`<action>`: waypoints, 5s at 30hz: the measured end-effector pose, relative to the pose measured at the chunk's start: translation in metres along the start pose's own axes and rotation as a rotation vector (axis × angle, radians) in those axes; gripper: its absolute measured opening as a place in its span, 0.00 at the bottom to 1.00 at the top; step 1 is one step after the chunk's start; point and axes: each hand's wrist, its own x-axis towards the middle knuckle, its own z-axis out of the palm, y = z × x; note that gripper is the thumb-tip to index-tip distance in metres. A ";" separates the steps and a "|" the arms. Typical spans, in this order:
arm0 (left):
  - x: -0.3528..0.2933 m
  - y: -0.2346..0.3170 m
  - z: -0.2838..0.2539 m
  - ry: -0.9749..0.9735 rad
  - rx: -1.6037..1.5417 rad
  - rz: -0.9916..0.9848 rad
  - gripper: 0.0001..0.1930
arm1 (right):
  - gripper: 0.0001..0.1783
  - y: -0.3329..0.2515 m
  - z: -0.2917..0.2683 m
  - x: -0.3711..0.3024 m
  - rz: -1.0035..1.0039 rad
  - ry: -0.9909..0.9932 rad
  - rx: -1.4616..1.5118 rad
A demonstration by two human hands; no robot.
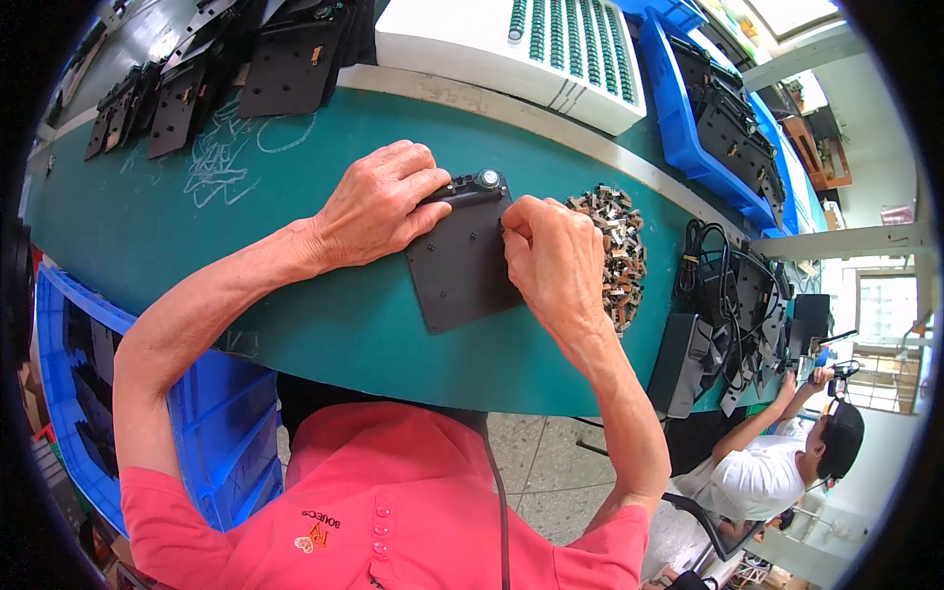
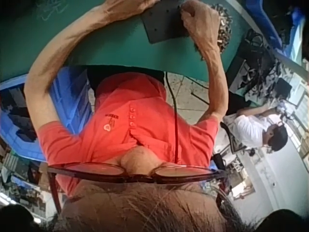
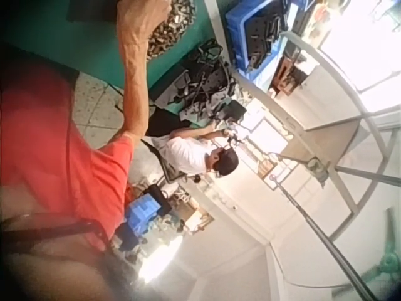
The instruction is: The person assembles small plastic and electronic parts, small lenses, and metal brackets into a black plastic housing unit by hand, taking components from bins and fitting them into the housing.
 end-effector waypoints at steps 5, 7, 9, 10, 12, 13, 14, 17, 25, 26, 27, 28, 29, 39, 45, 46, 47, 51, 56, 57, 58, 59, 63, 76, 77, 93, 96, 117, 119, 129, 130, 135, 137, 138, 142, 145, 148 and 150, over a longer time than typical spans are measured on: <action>-0.002 -0.003 0.003 0.003 -0.017 0.002 0.13 | 0.07 0.002 0.003 0.005 0.010 -0.011 0.002; 0.000 -0.002 0.000 0.012 -0.011 0.006 0.13 | 0.07 -0.003 -0.001 0.007 0.005 -0.013 -0.015; 0.000 -0.002 -0.001 0.014 -0.014 -0.001 0.12 | 0.07 -0.007 -0.006 0.009 0.004 -0.018 -0.032; 0.000 -0.002 -0.001 0.014 -0.019 -0.010 0.12 | 0.08 -0.008 -0.008 0.012 0.031 -0.043 -0.011; 0.000 -0.003 0.000 0.015 -0.021 -0.016 0.12 | 0.08 -0.009 -0.011 0.013 0.058 -0.069 0.009; 0.000 -0.004 0.000 0.016 -0.022 -0.021 0.12 | 0.08 -0.009 -0.013 0.013 0.086 -0.072 0.039; 0.000 -0.004 0.001 0.017 -0.023 -0.022 0.12 | 0.08 -0.009 -0.013 0.013 0.115 -0.074 0.070; 0.000 -0.003 0.002 0.031 -0.033 -0.013 0.12 | 0.08 -0.005 -0.012 0.010 0.101 -0.083 0.078; 0.000 -0.004 0.001 0.015 -0.028 -0.026 0.12 | 0.09 -0.008 -0.013 -0.001 0.088 -0.047 0.083; 0.000 -0.004 0.000 0.014 -0.025 -0.025 0.12 | 0.09 -0.009 -0.015 -0.003 0.124 -0.046 0.090; 0.000 -0.004 0.001 0.027 -0.030 -0.025 0.12 | 0.09 -0.008 -0.017 -0.006 0.124 -0.042 0.089; 0.001 -0.004 0.001 0.040 -0.034 -0.025 0.12 | 0.09 -0.005 -0.019 -0.010 0.112 -0.008 0.113; 0.001 -0.004 0.000 0.041 -0.032 -0.020 0.12 | 0.09 -0.003 -0.020 -0.013 0.100 0.027 0.137; 0.000 -0.005 -0.003 0.053 -0.082 -0.076 0.12 | 0.19 0.012 -0.028 -0.037 0.372 -0.156 0.691; 0.009 0.000 -0.002 0.052 -0.113 -0.053 0.11 | 0.21 0.027 -0.027 -0.049 0.391 -0.144 0.961; 0.011 0.001 -0.002 0.051 -0.126 -0.061 0.11 | 0.20 0.031 -0.023 -0.050 0.394 -0.150 1.050; 0.011 0.001 -0.004 0.052 -0.129 -0.028 0.11 | 0.20 0.033 -0.021 -0.052 0.393 -0.153 1.137; 0.008 0.001 -0.012 -0.002 -0.274 -0.167 0.13 | 0.19 0.033 -0.018 -0.053 0.393 -0.119 1.259; 0.011 0.005 -0.018 0.061 -0.500 -0.419 0.16 | 0.19 0.047 -0.068 -0.067 0.335 -0.044 1.221; 0.011 0.003 -0.015 0.055 -0.507 -0.396 0.16 | 0.19 0.052 -0.079 -0.070 0.325 -0.009 1.235; 0.010 0.000 -0.015 0.068 -0.551 -0.448 0.16 | 0.18 0.053 -0.093 -0.071 0.329 0.031 1.211; 0.009 -0.003 -0.014 0.080 -0.593 -0.502 0.15 | 0.18 0.058 -0.107 -0.073 0.313 0.063 1.189; 0.007 -0.005 -0.021 0.036 -0.562 -0.545 0.14 | 0.17 0.084 -0.164 -0.067 0.341 0.254 1.173; 0.008 -0.001 -0.014 0.061 -0.525 -0.613 0.10 | 0.07 0.313 -0.259 0.052 0.388 1.153 1.158; 0.008 0.000 -0.015 0.063 -0.519 -0.611 0.10 | 0.05 0.330 -0.256 0.060 0.435 1.217 1.167; 0.010 0.003 -0.019 0.053 -0.440 -0.607 0.07 | 0.11 0.465 -0.193 0.110 0.598 1.540 1.416; 0.013 0.003 -0.016 0.051 -0.449 -0.601 0.07 | 0.10 0.490 -0.196 0.113 0.582 1.483 1.387; 0.011 -0.001 -0.011 0.088 -0.384 -0.514 0.09 | 0.19 0.280 -0.224 0.039 0.395 0.747 1.167; 0.015 0.001 -0.014 0.063 -0.402 -0.531 0.09 | 0.27 0.216 -0.219 0.015 0.248 0.530 1.153; -0.006 0.033 -0.093 0.132 -0.366 -0.389 0.16 | 0.18 -0.065 -0.070 -0.063 0.169 -0.255 0.997; -0.018 0.034 -0.113 0.189 -0.283 -0.356 0.17 | 0.18 -0.067 -0.054 -0.059 0.152 -0.277 0.996; -0.118 0.019 -0.222 0.414 0.184 -0.609 0.19 | 0.11 -0.053 0.020 -0.031 0.015 -0.387 0.948; -0.182 0.009 -0.265 0.519 0.412 -0.785 0.18 | 0.11 -0.047 0.035 -0.023 -0.001 -0.371 0.938; -0.224 0.006 -0.286 0.561 0.462 -0.887 0.19 | 0.11 -0.045 0.042 -0.019 0.027 -0.355 0.936; -0.375 0.005 -0.333 0.352 0.633 -1.329 0.37 | 0.10 -0.039 0.052 -0.012 0.032 -0.329 0.958; -0.407 0.002 -0.316 0.088 0.480 -1.475 0.54 | 0.10 -0.035 0.052 -0.013 0.028 -0.321 0.952; -0.392 0.006 -0.309 0.170 0.160 -1.604 0.61 | 0.10 -0.029 0.054 -0.017 0.003 -0.307 0.987; -0.383 0.010 -0.309 0.095 0.097 -1.618 0.65 | 0.10 -0.027 0.054 -0.018 -0.014 -0.313 1.012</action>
